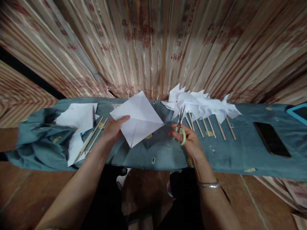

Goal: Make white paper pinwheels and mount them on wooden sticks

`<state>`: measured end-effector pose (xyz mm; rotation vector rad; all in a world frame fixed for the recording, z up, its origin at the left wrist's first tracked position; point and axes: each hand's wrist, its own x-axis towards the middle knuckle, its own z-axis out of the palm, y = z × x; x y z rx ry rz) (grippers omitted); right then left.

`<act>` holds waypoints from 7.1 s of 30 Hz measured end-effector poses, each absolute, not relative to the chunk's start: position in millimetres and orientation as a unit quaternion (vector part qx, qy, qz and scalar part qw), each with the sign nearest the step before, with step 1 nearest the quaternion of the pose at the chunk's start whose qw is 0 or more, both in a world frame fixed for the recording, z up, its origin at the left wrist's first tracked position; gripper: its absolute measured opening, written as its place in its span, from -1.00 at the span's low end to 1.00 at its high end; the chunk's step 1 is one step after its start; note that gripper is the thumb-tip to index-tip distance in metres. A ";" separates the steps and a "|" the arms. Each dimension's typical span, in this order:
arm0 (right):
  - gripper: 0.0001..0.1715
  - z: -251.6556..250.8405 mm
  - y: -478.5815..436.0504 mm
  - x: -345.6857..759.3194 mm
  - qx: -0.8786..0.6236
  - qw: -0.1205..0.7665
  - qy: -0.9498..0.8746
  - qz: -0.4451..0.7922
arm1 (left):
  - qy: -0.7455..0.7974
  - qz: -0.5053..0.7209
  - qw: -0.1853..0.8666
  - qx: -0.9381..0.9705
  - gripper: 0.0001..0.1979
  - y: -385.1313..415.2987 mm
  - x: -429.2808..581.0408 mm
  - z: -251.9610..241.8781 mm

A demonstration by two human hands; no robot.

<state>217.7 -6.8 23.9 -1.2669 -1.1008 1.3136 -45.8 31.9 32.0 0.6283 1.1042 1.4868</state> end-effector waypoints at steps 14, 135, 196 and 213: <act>-0.52 16.5 -4.4 198.9 -0.501 0.431 -0.482 0.576 | 0.493 0.459 0.637 0.374 -0.69 8.8 -28.5 14.8; -0.50 -5.0 -38.0 119.5 -0.469 0.315 -0.451 0.691 | 0.472 0.696 0.471 0.264 -0.66 25.6 -18.8 13.5; -0.49 -1.5 -28.9 124.7 -0.479 0.336 -0.490 0.647 | 0.462 0.642 0.540 0.287 -0.77 8.9 -15.2 9.4; -0.41 4.2 -28.1 124.3 -0.487 0.336 -0.481 0.647 | 0.445 0.644 0.554 0.281 -0.75 7.7 -15.7 6.6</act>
